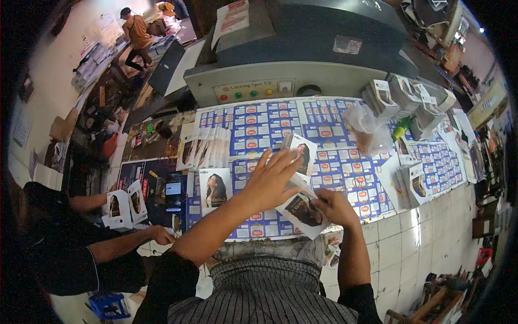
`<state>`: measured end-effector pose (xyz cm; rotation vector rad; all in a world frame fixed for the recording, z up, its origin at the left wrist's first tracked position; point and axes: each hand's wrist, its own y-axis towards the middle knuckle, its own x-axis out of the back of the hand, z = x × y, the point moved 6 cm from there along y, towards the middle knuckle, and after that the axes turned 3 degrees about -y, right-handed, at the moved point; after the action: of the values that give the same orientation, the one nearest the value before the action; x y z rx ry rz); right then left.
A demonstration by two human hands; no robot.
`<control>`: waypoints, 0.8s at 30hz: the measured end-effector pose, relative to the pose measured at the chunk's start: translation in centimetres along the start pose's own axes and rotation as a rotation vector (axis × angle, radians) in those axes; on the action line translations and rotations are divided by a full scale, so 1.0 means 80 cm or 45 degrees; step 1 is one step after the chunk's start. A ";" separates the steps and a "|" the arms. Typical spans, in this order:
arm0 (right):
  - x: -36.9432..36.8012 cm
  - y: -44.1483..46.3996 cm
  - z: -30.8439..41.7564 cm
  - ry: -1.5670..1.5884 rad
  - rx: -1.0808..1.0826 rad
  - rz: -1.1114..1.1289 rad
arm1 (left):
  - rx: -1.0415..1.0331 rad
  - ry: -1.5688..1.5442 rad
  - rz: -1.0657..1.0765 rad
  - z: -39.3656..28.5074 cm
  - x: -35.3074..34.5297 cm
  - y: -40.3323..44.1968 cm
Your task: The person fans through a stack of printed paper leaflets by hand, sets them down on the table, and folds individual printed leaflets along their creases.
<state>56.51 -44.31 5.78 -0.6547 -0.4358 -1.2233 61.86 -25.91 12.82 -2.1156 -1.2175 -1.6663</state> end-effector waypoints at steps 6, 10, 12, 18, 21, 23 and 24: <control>0.005 0.023 0.018 -0.231 0.113 0.146 | -0.229 0.093 0.337 -0.034 -0.049 0.011; 0.004 0.029 0.006 -0.401 0.178 0.177 | 0.252 -0.227 1.008 -0.014 -0.105 -0.014; 0.051 0.018 -0.025 -0.109 0.105 -0.314 | 0.297 -0.515 0.540 0.007 -0.108 -0.022; -0.009 0.058 -0.073 1.251 -0.129 -0.379 | 0.854 -1.259 0.072 0.074 -0.133 0.009; -0.012 0.094 -0.075 1.158 -0.119 -0.476 | 0.915 -1.266 0.051 0.086 -0.141 0.024; -0.007 0.118 -0.073 1.179 -0.110 -0.459 | 0.921 -1.254 0.028 0.112 -0.166 0.031; -0.008 0.127 -0.074 1.197 -0.115 -0.440 | 0.870 -0.874 -0.066 0.139 -0.184 0.032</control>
<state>65.76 -45.82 -1.30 -0.0218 0.3121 -1.7281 71.19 -28.03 -3.12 -2.2060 -1.6954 -0.3677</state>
